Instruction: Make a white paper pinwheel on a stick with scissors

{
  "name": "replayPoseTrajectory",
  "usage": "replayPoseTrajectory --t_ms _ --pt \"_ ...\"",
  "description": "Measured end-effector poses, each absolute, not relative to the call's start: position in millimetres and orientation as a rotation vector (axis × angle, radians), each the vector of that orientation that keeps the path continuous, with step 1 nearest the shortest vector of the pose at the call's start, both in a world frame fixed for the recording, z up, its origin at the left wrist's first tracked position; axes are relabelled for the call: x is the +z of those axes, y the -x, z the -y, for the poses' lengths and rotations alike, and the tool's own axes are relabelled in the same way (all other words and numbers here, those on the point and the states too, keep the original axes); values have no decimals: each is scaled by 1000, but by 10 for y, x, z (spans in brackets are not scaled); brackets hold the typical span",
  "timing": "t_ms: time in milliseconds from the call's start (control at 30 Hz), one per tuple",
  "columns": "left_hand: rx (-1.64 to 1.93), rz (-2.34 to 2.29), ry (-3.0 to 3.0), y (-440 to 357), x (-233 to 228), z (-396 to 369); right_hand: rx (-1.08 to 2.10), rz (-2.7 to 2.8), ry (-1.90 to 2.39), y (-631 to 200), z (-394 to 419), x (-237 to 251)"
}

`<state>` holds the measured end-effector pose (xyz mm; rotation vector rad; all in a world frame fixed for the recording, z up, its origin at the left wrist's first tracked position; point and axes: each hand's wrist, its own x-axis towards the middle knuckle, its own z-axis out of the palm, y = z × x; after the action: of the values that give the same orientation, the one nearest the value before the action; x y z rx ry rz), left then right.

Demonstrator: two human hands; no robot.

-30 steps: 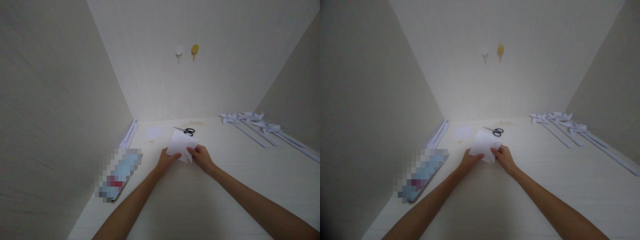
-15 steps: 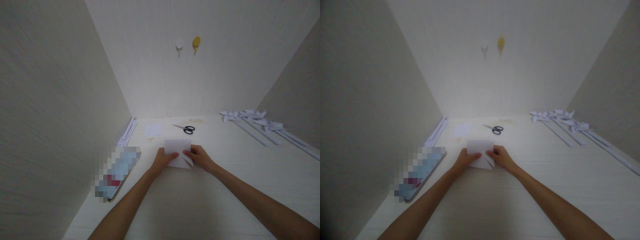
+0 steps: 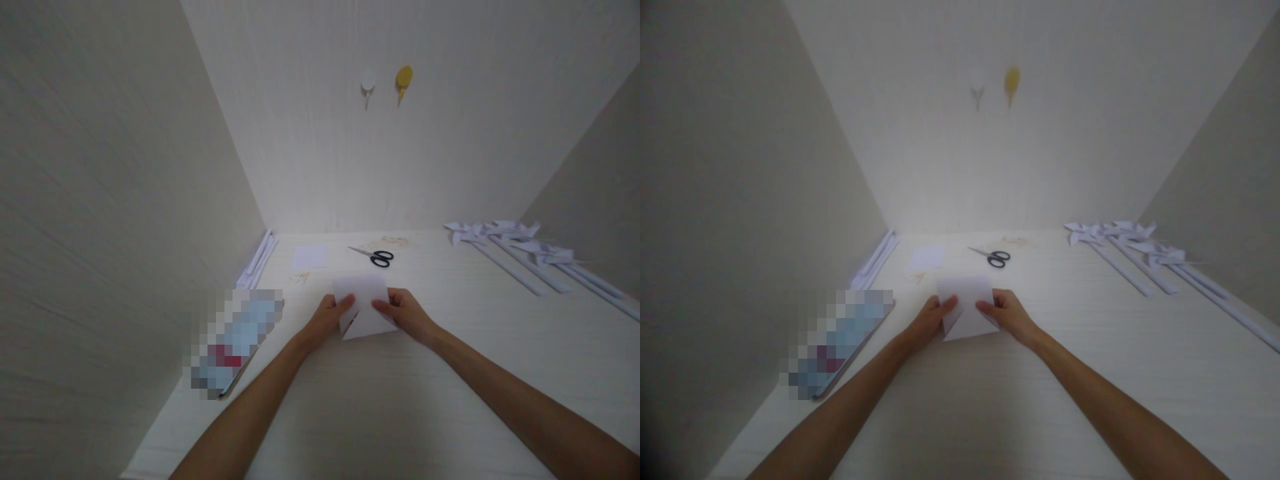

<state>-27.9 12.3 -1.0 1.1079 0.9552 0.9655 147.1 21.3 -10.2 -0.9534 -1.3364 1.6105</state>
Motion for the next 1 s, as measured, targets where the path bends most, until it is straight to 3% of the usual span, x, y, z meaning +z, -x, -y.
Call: replayPoseTrajectory --t_ms 367,700,800,867,1000 --pt "1056 -1167 -1178 239 55 -101 1551 1418 953 -1454 -199 -67" --pt "1203 -1416 -1098 103 130 -44 1305 1556 998 -1428 -195 -138" --pt "1288 -1408 -1013 123 139 -51 1072 1582 1147 -1463 -306 -138" --pt "1326 -1407 -983 154 149 -61 717 1680 1403 -1524 -475 -85" --pt "1344 -1439 -978 217 164 -80 460 1718 1584 -1688 -924 72"
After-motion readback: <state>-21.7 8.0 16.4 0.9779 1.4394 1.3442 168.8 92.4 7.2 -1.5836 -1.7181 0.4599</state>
